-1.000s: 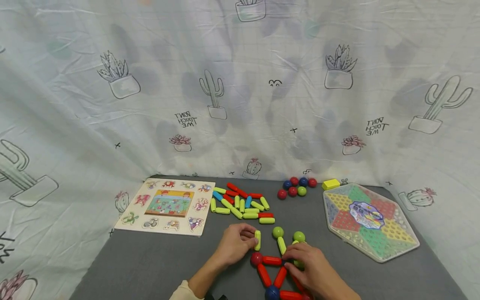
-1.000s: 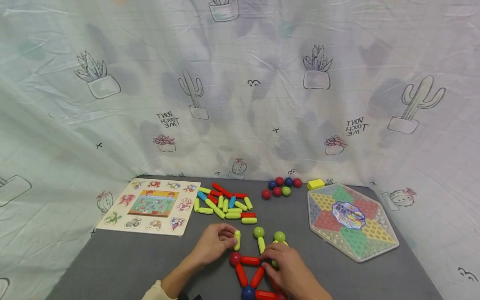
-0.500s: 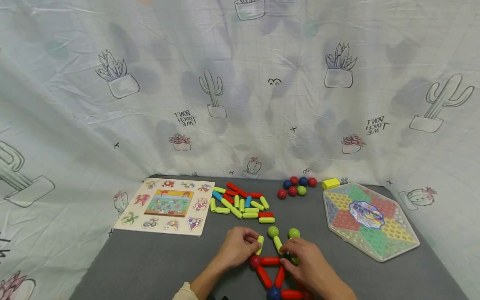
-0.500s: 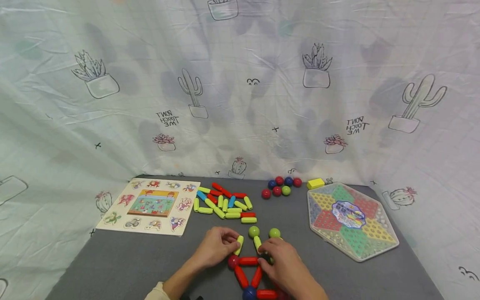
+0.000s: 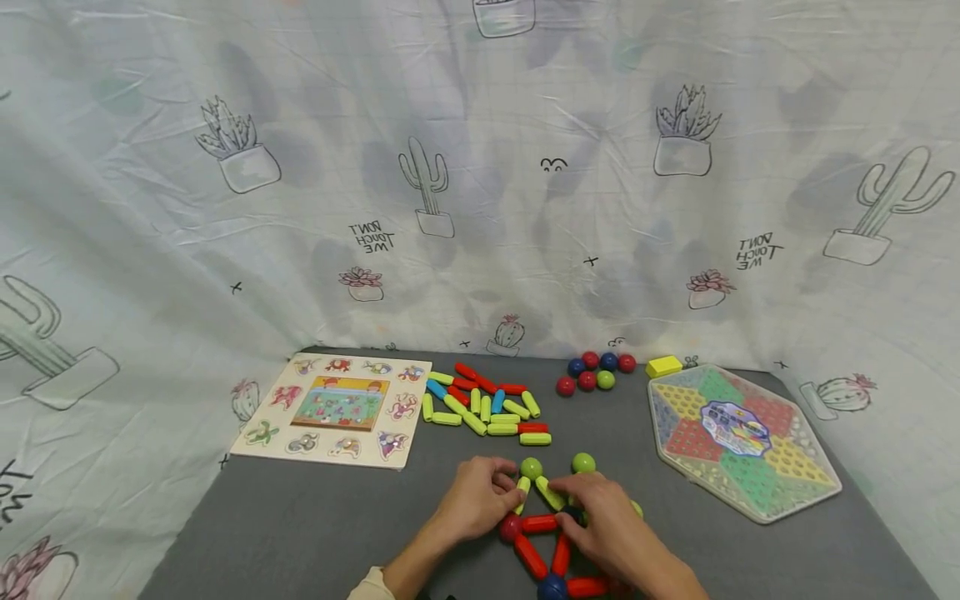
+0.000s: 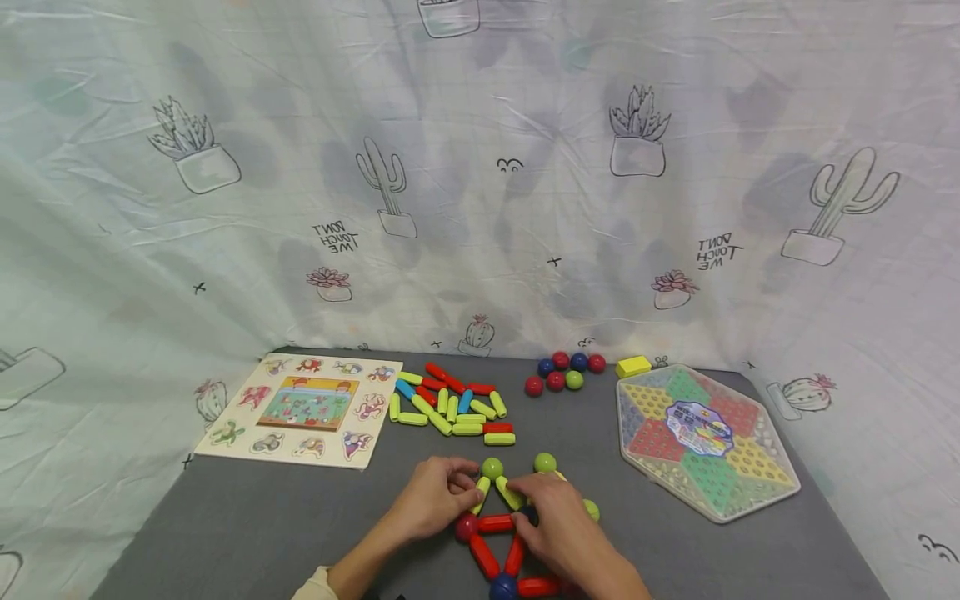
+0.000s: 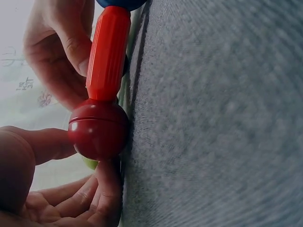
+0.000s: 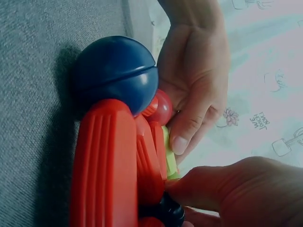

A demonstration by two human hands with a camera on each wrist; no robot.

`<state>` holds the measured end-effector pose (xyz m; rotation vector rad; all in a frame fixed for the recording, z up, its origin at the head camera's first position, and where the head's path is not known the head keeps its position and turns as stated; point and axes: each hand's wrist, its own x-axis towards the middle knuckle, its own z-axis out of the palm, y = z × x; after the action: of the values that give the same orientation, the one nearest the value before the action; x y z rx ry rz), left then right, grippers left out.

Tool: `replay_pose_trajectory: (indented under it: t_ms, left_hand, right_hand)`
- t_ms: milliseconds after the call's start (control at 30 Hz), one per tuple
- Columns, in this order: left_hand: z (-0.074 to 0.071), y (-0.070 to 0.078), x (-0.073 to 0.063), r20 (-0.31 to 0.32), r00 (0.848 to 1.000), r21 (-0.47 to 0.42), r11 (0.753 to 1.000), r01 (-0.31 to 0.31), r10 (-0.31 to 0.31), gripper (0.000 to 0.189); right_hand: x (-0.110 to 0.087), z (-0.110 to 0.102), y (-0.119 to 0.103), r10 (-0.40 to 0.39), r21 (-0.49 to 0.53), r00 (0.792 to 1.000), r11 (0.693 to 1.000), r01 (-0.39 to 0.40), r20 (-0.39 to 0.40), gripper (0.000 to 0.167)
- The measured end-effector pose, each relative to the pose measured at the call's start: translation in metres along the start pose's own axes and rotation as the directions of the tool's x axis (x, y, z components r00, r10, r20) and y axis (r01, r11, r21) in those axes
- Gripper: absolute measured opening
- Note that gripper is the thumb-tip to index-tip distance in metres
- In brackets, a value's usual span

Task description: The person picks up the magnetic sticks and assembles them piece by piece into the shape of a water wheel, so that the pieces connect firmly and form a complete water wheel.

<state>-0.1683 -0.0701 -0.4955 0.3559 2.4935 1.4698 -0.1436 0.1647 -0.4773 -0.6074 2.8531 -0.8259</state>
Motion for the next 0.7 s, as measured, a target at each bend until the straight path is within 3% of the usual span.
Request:
replay_pose_trajectory:
  t_ms: [200, 333, 500, 600, 700]
  left_hand:
    - [0.000, 0.001, 0.000, 0.004, 1.000, 0.040, 0.999, -0.003, 0.003, 0.052]
    - [-0.002, 0.003, -0.001, 0.048, 0.997, 0.116, 0.991, -0.065, 0.060, 0.064]
    - [-0.005, 0.001, -0.001, 0.118, 0.985, 0.140, 0.980, -0.139, 0.123, 0.052]
    - [-0.007, -0.001, -0.003, 0.127, 0.983, 0.105, 0.983, -0.150, 0.136, 0.044]
    - [-0.011, -0.004, -0.003, 0.154, 0.977, 0.079, 0.984, -0.162, 0.148, 0.037]
  right_hand:
    - [-0.002, 0.002, 0.004, -0.094, 0.022, 0.996, 0.995, 0.094, -0.011, 0.027]
    - [-0.006, 0.001, 0.008, -0.135, 0.045, 0.991, 0.990, 0.135, -0.016, 0.023]
    - [-0.015, 0.003, 0.011, -0.162, -0.013, 0.980, 0.987, 0.162, -0.112, 0.018]
    - [-0.021, 0.004, 0.014, -0.215, -0.066, 0.957, 0.976, 0.206, -0.195, 0.017]
    - [-0.025, 0.003, 0.019, -0.241, -0.087, 0.944, 0.970, 0.227, -0.227, 0.019]
